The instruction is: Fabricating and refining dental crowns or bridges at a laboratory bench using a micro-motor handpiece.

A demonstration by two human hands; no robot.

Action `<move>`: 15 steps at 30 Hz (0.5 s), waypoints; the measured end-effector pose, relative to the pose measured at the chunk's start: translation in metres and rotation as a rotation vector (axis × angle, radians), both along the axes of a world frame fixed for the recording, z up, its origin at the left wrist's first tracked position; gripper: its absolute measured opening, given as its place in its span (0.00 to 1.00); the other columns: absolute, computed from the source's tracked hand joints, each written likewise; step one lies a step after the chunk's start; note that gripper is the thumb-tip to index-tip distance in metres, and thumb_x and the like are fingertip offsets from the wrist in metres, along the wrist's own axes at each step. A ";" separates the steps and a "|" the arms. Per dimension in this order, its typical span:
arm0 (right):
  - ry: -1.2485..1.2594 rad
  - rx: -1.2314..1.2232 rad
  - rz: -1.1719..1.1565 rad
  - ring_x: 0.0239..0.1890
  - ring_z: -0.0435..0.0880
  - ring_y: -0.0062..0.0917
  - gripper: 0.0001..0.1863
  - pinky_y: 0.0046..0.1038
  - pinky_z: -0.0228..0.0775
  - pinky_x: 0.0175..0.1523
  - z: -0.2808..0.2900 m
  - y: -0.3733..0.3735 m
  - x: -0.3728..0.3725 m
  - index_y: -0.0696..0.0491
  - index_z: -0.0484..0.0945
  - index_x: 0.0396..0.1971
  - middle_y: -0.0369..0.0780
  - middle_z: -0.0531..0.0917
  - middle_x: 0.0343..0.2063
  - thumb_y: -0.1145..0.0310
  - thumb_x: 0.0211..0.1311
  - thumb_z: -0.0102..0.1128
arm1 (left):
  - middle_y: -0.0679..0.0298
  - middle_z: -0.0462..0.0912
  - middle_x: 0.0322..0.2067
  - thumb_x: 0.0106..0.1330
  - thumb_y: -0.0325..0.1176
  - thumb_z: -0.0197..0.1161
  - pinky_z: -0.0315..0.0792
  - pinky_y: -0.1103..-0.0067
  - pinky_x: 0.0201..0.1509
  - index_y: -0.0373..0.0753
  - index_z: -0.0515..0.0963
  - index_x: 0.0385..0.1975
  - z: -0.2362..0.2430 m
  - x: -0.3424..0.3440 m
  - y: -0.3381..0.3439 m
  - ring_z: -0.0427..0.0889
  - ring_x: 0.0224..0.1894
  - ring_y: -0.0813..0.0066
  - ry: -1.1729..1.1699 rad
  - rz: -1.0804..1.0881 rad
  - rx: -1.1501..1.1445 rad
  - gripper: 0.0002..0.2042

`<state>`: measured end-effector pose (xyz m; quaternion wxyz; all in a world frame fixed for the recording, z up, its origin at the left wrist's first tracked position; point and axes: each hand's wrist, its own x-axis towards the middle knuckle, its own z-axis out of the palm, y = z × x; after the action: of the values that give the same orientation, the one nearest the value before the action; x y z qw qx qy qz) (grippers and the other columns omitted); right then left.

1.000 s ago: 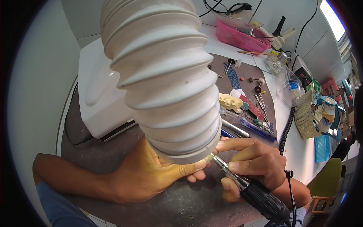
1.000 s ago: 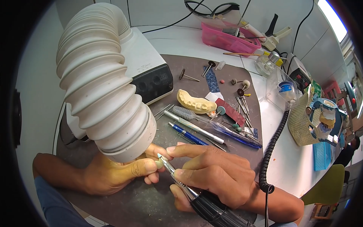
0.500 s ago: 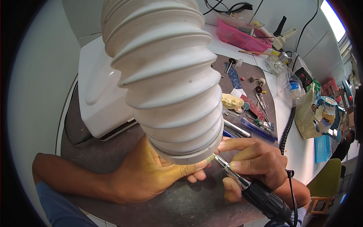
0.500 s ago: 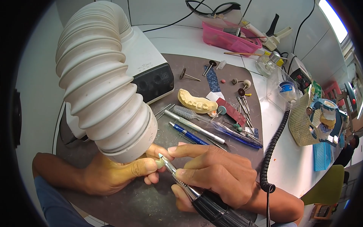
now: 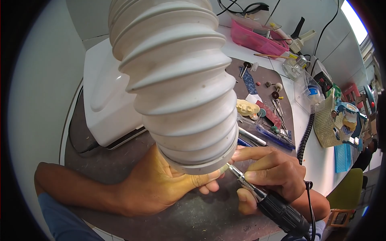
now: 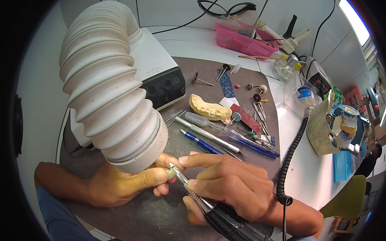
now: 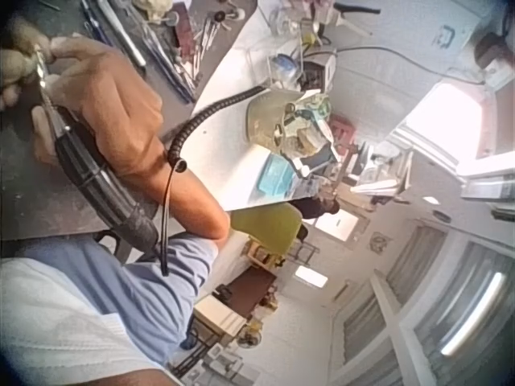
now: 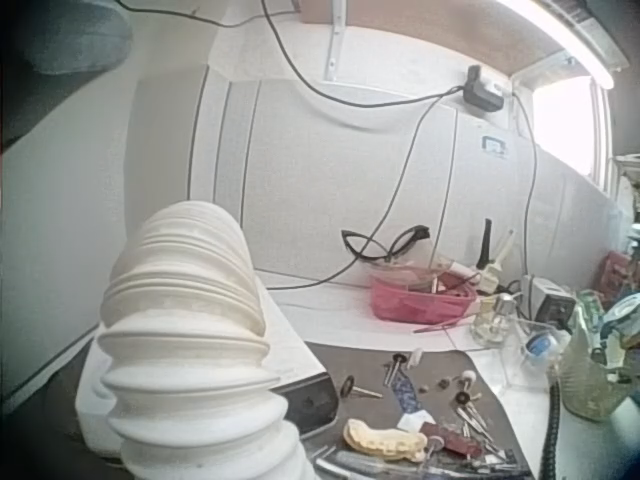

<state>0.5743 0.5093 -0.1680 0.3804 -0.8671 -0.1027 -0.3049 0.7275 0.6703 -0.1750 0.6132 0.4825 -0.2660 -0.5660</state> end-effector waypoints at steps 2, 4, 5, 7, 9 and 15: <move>-0.001 -0.001 -0.011 0.41 0.86 0.41 0.16 0.32 0.81 0.40 -0.001 0.000 0.001 0.57 0.77 0.33 0.39 0.80 0.25 0.74 0.46 0.75 | 0.60 0.83 0.37 0.65 0.25 0.62 0.79 0.82 0.39 0.30 0.75 0.47 -0.001 0.000 0.001 0.82 0.35 0.79 -0.003 0.002 -0.001 0.12; -0.008 0.000 0.018 0.41 0.86 0.41 0.16 0.31 0.81 0.39 -0.001 0.000 0.001 0.57 0.77 0.33 0.40 0.80 0.25 0.75 0.46 0.75 | 0.60 0.83 0.37 0.65 0.25 0.62 0.79 0.82 0.39 0.30 0.75 0.47 -0.002 0.000 0.001 0.82 0.35 0.79 -0.005 0.001 -0.004 0.12; -0.008 -0.001 0.018 0.41 0.86 0.41 0.16 0.31 0.81 0.39 -0.001 0.000 0.001 0.57 0.77 0.33 0.40 0.80 0.25 0.75 0.46 0.75 | 0.60 0.83 0.36 0.65 0.25 0.62 0.79 0.82 0.38 0.30 0.75 0.47 -0.001 0.000 0.001 0.82 0.34 0.79 0.000 0.002 -0.007 0.12; -0.011 -0.011 -0.005 0.41 0.86 0.40 0.15 0.30 0.81 0.39 -0.001 0.000 0.001 0.57 0.77 0.33 0.40 0.80 0.25 0.75 0.46 0.74 | 0.61 0.83 0.36 0.65 0.25 0.62 0.78 0.82 0.38 0.30 0.75 0.47 -0.001 0.000 0.001 0.82 0.34 0.79 0.004 0.004 -0.010 0.12; -0.005 -0.005 0.004 0.41 0.86 0.40 0.15 0.30 0.81 0.39 0.000 0.001 0.001 0.57 0.77 0.33 0.40 0.81 0.25 0.75 0.46 0.74 | 0.62 0.83 0.35 0.66 0.26 0.62 0.78 0.82 0.37 0.31 0.75 0.46 -0.002 0.000 0.001 0.81 0.33 0.80 -0.006 -0.005 -0.013 0.12; 0.000 0.007 -0.013 0.41 0.86 0.40 0.15 0.30 0.81 0.39 -0.001 0.000 0.000 0.57 0.77 0.32 0.39 0.81 0.25 0.75 0.45 0.75 | 0.62 0.82 0.34 0.66 0.27 0.62 0.78 0.82 0.37 0.31 0.75 0.46 0.000 0.000 0.001 0.81 0.33 0.80 -0.002 -0.002 0.012 0.11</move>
<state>0.5747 0.5095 -0.1688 0.3815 -0.8664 -0.0958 -0.3076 0.7274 0.6710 -0.1751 0.6093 0.4864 -0.2636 -0.5680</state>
